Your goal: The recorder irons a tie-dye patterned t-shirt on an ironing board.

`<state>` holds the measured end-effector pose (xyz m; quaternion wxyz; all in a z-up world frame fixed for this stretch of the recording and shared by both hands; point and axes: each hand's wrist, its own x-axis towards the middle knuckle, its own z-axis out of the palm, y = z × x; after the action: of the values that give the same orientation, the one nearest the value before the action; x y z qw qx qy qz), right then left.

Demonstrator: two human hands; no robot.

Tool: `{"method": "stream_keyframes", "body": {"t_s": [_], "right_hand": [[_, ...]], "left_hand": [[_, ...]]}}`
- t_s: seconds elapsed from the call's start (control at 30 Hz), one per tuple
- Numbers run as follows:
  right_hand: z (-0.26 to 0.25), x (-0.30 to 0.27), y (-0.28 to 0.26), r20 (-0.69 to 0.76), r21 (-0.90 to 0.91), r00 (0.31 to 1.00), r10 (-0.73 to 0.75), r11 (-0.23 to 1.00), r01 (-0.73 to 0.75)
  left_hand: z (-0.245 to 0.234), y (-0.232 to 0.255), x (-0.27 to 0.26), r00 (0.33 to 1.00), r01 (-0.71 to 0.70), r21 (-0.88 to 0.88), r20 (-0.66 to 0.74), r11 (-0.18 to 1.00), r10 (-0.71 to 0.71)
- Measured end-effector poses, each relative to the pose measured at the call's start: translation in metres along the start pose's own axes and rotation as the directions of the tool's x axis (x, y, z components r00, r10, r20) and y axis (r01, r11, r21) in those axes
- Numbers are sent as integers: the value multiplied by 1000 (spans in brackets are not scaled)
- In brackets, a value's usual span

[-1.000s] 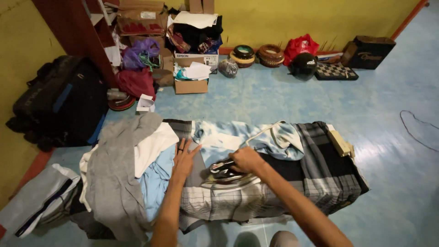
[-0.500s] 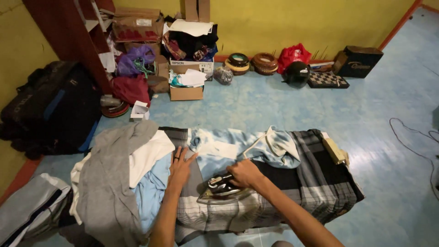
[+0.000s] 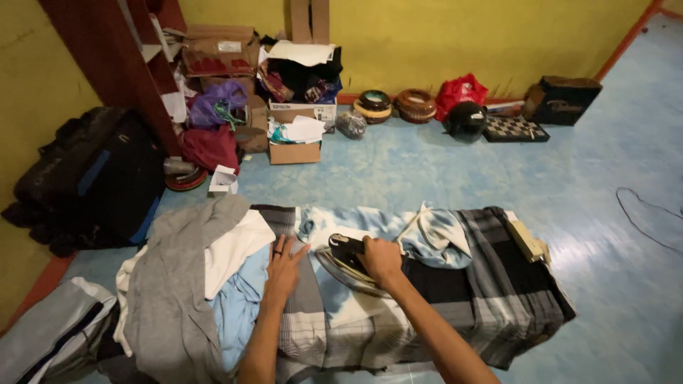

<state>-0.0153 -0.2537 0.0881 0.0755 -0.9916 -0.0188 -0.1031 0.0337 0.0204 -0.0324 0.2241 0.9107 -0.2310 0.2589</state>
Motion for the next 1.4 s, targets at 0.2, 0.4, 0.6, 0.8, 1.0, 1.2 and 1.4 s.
{"method": "stream_keyframes", "body": {"t_s": [0.2, 0.4, 0.6, 0.8, 1.0, 1.2, 1.4], "right_hand": [[-2, -7, 11, 35, -31, 999, 2, 1000, -1], [15, 11, -15, 9, -76, 998, -54, 996, 55], [3, 11, -14, 54, -66, 997, -56, 996, 60], [18, 19, -13, 57, -99, 998, -39, 994, 44], [4, 20, -30, 69, -72, 996, -62, 995, 67], [18, 8, -5, 45, -84, 997, -64, 994, 68], [15, 25, -31, 23, -45, 1000, 15, 999, -14]], "left_hand": [[-3, 0, 1, 1000, 23, 12, 22, 1000, -23], [-20, 9, 6, 998, 43, -19, 37, 999, -42], [-8, 3, 1, 997, 61, -68, -33, 996, -64], [-1, -2, 3, 997, 67, -49, -39, 997, -69], [-12, 5, 4, 997, 71, -56, -7, 996, -72], [-2, 0, -1, 999, 15, -54, -27, 998, -16], [-1, -4, 2, 1000, 30, -51, 0, 998, -30]]}}
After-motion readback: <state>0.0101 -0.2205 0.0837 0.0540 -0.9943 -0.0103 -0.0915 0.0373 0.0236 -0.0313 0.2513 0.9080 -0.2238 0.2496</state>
